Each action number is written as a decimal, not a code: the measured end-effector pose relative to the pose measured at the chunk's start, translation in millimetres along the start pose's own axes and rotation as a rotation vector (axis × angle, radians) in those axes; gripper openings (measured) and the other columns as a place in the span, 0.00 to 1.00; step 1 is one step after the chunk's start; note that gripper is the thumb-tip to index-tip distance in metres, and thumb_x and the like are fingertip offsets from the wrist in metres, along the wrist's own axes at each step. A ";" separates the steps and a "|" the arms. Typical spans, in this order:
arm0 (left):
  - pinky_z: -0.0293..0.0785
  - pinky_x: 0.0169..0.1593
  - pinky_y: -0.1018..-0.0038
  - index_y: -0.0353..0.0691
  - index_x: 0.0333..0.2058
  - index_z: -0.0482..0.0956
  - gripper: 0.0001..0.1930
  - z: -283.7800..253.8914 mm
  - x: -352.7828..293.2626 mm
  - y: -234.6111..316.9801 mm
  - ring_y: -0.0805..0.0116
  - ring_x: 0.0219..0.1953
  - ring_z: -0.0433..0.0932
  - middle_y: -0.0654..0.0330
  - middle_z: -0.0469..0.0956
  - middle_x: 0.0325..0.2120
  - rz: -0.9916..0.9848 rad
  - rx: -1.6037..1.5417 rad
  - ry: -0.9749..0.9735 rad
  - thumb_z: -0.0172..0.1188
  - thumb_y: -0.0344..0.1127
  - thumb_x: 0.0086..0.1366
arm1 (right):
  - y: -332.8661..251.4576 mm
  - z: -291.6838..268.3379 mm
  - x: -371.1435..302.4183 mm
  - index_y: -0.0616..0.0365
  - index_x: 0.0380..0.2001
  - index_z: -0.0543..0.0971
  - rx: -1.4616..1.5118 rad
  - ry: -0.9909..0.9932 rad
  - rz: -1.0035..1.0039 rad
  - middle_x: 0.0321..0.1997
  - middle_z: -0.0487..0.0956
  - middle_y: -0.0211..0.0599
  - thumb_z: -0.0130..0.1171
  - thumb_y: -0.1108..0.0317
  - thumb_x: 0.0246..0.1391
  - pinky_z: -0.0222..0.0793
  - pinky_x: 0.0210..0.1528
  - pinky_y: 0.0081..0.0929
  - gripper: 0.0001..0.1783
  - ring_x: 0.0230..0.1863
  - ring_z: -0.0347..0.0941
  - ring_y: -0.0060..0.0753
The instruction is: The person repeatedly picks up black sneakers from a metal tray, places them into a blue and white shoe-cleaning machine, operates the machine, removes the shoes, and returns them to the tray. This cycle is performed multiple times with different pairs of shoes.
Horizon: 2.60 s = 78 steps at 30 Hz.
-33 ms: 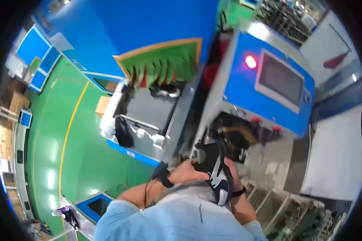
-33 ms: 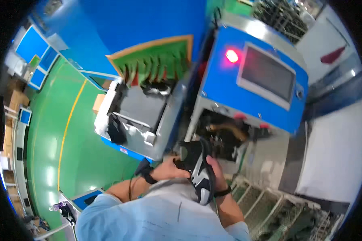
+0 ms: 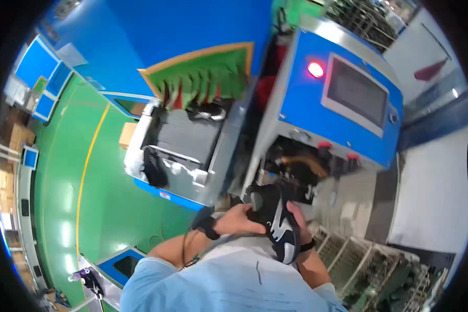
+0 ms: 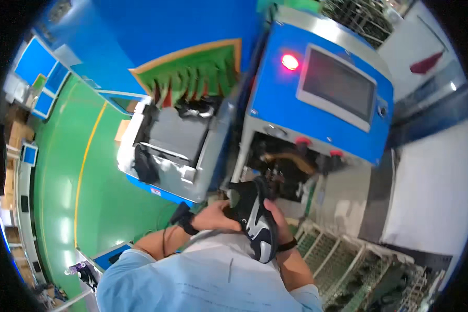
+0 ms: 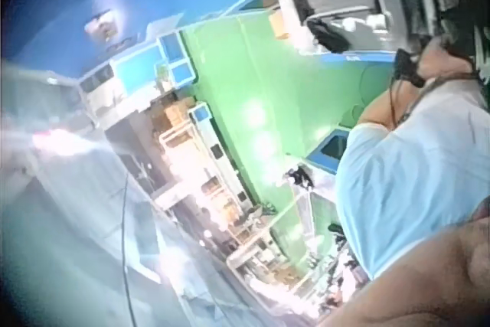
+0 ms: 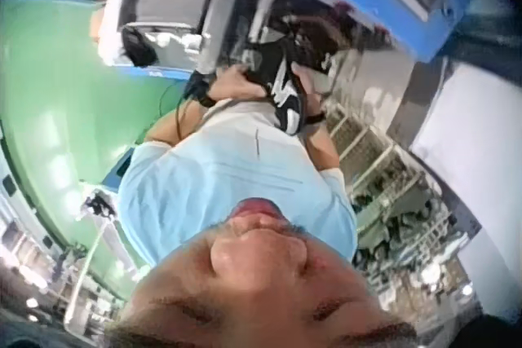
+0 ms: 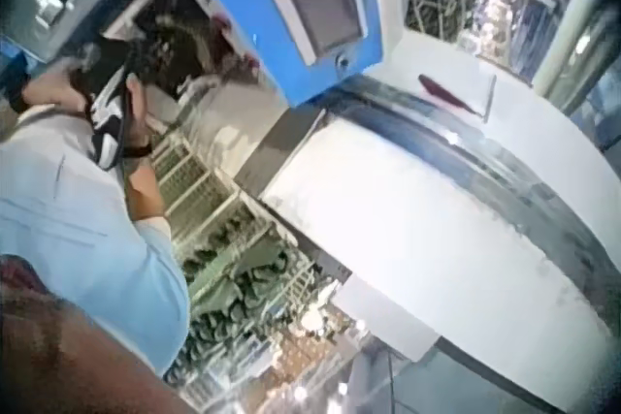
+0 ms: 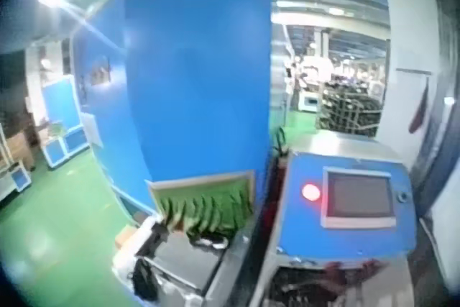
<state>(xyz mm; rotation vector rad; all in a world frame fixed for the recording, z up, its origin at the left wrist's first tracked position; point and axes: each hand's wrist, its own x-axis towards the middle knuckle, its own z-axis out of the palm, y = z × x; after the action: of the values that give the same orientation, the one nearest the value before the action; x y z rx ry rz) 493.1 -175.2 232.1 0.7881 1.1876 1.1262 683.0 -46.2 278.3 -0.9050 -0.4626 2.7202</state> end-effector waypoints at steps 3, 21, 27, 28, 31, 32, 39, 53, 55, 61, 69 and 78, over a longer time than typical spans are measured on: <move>0.79 0.43 0.68 0.32 0.42 0.87 0.22 23.1 2.4 -22.6 0.69 0.36 0.84 0.56 0.87 0.32 -0.012 0.428 -0.004 0.81 0.44 0.56 | 10.3 -46.4 -27.7 0.58 0.59 0.79 0.093 0.036 0.086 0.46 0.87 0.45 0.54 0.45 0.71 0.85 0.45 0.36 0.29 0.40 0.87 0.39; 0.63 0.26 0.75 0.37 0.35 0.85 0.13 16.4 82.9 -89.5 0.80 0.21 0.68 0.70 0.74 0.19 -0.331 -0.126 0.282 0.64 0.42 0.72 | -54.8 -96.0 44.2 0.33 0.81 0.56 -1.825 0.747 -0.598 0.63 0.79 0.57 0.71 0.53 0.58 0.81 0.49 0.46 0.52 0.52 0.84 0.61; 0.62 0.26 0.76 0.36 0.42 0.89 0.12 0.5 94.3 -109.4 0.81 0.21 0.69 0.69 0.76 0.20 -0.353 -0.239 0.334 0.67 0.39 0.71 | -56.1 -77.4 65.3 0.42 0.80 0.59 -1.880 0.855 -0.473 0.57 0.79 0.71 0.66 0.50 0.60 0.76 0.56 0.56 0.48 0.56 0.77 0.74; 0.62 0.25 0.75 0.36 0.40 0.87 0.12 1.0 96.8 -100.9 0.78 0.20 0.68 0.69 0.74 0.19 -0.343 -0.227 0.319 0.65 0.40 0.75 | -70.6 -85.1 74.8 0.47 0.79 0.59 -1.852 0.795 -0.499 0.59 0.78 0.72 0.65 0.51 0.61 0.76 0.55 0.57 0.46 0.55 0.77 0.75; 0.67 0.27 0.75 0.35 0.42 0.86 0.15 5.1 97.5 -115.5 0.79 0.23 0.70 0.69 0.77 0.23 -0.282 -0.222 0.382 0.64 0.43 0.76 | -64.7 -80.3 92.0 0.43 0.79 0.58 -1.973 0.879 -0.546 0.61 0.75 0.76 0.60 0.47 0.65 0.80 0.48 0.60 0.44 0.48 0.80 0.77; 0.68 0.28 0.75 0.35 0.40 0.85 0.15 0.6 95.0 -125.5 0.79 0.24 0.71 0.68 0.78 0.25 -0.168 -0.190 0.323 0.62 0.43 0.77 | -57.5 -78.8 91.7 0.43 0.79 0.58 -1.998 0.938 -0.570 0.62 0.73 0.78 0.59 0.47 0.65 0.80 0.47 0.60 0.44 0.48 0.80 0.77; 0.72 0.33 0.72 0.34 0.37 0.84 0.16 -9.6 72.2 -92.6 0.75 0.27 0.76 0.63 0.80 0.25 -0.320 0.050 0.209 0.59 0.44 0.74 | -47.0 -93.6 90.3 0.42 0.81 0.55 -2.015 1.013 -0.663 0.64 0.67 0.89 0.58 0.45 0.67 0.83 0.41 0.58 0.45 0.45 0.81 0.79; 0.77 0.30 0.73 0.37 0.46 0.81 0.42 18.3 72.8 -41.6 0.71 0.26 0.80 0.59 0.82 0.28 -0.599 -0.348 -0.433 0.51 0.78 0.70 | 80.4 -61.3 -54.9 0.45 0.72 0.73 -1.966 0.834 -0.783 0.60 0.73 0.67 0.75 0.58 0.54 0.80 0.46 0.52 0.42 0.52 0.79 0.70; 0.77 0.33 0.73 0.39 0.44 0.81 0.39 14.9 68.2 -48.8 0.71 0.27 0.80 0.59 0.83 0.28 -0.785 -0.468 -0.497 0.51 0.76 0.71 | 80.7 -42.8 -85.6 0.42 0.68 0.78 -1.954 0.582 -0.687 0.57 0.77 0.61 0.78 0.59 0.47 0.82 0.47 0.49 0.42 0.52 0.81 0.66; 0.78 0.41 0.71 0.40 0.45 0.82 0.23 1.0 53.4 -91.9 0.69 0.33 0.80 0.59 0.82 0.36 -0.874 -0.257 -0.402 0.59 0.58 0.73 | 35.7 -44.2 -52.0 0.64 0.71 0.69 -0.665 0.864 -0.359 0.59 0.82 0.53 0.71 0.50 0.61 0.75 0.60 0.37 0.44 0.57 0.82 0.45; 0.83 0.47 0.66 0.32 0.55 0.82 0.24 -12.4 37.6 -50.0 0.64 0.46 0.85 0.56 0.85 0.46 -0.488 0.264 -0.272 0.58 0.47 0.72 | 70.1 -76.4 -8.1 0.60 0.74 0.68 -0.476 0.609 -0.846 0.62 0.81 0.39 0.77 0.66 0.53 0.68 0.67 0.29 0.47 0.62 0.74 0.30; 0.77 0.48 0.70 0.31 0.54 0.81 0.29 101.4 33.3 -83.5 0.68 0.42 0.80 0.60 0.83 0.43 -0.428 0.358 -0.350 0.74 0.48 0.65 | 251.7 -205.2 -341.6 0.57 0.74 0.65 -0.457 2.194 -0.641 0.67 0.77 0.61 0.64 0.61 0.62 0.75 0.62 0.51 0.39 0.62 0.78 0.63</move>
<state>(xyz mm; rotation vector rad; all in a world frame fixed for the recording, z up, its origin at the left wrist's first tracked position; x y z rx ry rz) 611.8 -159.0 168.8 0.9037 1.1964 0.4076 1044.5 -341.8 213.9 -2.3375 -0.5294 0.1049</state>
